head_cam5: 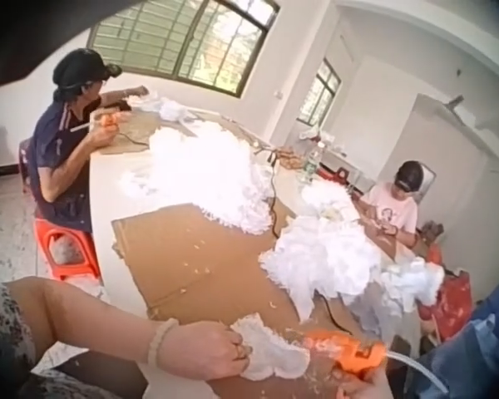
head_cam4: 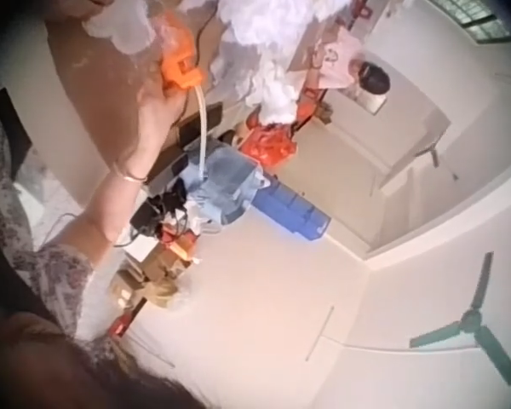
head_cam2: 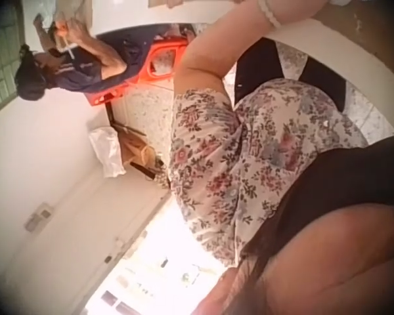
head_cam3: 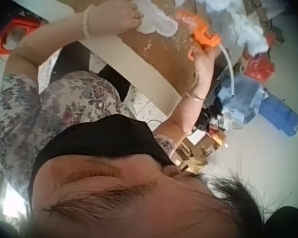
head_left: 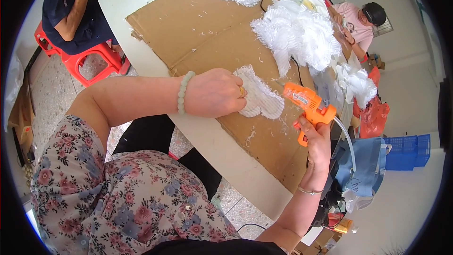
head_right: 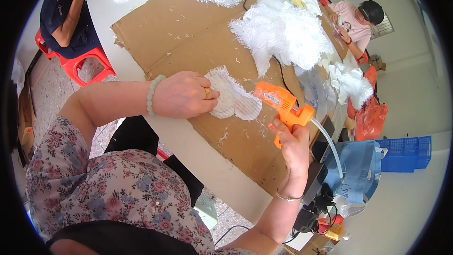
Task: Apply hot glue to attach white fiber stuffing to a craft object.
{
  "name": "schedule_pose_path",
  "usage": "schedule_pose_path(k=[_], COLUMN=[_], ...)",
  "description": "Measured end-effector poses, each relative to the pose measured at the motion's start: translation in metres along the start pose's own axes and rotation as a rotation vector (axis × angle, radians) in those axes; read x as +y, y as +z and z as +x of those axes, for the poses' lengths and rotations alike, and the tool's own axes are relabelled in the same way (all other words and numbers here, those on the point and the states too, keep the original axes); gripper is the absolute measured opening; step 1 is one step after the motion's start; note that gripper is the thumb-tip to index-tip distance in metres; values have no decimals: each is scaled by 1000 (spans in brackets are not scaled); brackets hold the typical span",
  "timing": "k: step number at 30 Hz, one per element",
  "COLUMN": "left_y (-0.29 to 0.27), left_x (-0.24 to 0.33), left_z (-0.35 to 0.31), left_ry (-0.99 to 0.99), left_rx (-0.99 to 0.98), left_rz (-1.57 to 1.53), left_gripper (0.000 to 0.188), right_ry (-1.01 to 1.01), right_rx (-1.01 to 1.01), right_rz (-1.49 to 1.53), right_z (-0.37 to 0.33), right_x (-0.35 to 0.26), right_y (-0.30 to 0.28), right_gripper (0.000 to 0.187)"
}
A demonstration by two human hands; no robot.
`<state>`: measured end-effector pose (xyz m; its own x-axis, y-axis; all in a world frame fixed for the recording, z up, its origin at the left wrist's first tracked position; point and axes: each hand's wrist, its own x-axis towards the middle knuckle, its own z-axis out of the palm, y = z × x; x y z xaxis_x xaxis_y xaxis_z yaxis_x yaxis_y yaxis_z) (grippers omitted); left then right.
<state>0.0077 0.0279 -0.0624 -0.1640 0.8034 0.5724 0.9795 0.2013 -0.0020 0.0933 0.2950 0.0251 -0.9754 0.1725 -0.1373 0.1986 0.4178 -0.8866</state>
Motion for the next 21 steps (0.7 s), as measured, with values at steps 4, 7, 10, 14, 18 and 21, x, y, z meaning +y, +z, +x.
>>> schedule_pose_path(k=[4, 7, 10, 14, 18, 21], left_y=[0, 1, 2, 5, 4, 5], left_x=[-2, -1, -1, -3, -2, -2], left_z=[1, 2, 1, 0, 1, -1], left_ry=[1, -2, -19, -29, -37, -41], left_rx=[10, 34, 14, 43, 17, -2], left_rz=[-41, -35, -53, -80, -69, -56], left_gripper=[18, 17, 15, 14, 13, 14], right_ry=[15, -42, -74, -94, -75, -74], right_rx=[-15, -37, -82, -129, -174, -181], right_rz=[142, 239, 293, 347, 335, 318], right_z=[9, 17, 29, 40, 50, 51], right_x=[9, 14, 18, 16, 15, 14], right_y=[11, 16, 17, 19, 21, 27], right_gripper=[20, 22, 23, 23, 25, 28])
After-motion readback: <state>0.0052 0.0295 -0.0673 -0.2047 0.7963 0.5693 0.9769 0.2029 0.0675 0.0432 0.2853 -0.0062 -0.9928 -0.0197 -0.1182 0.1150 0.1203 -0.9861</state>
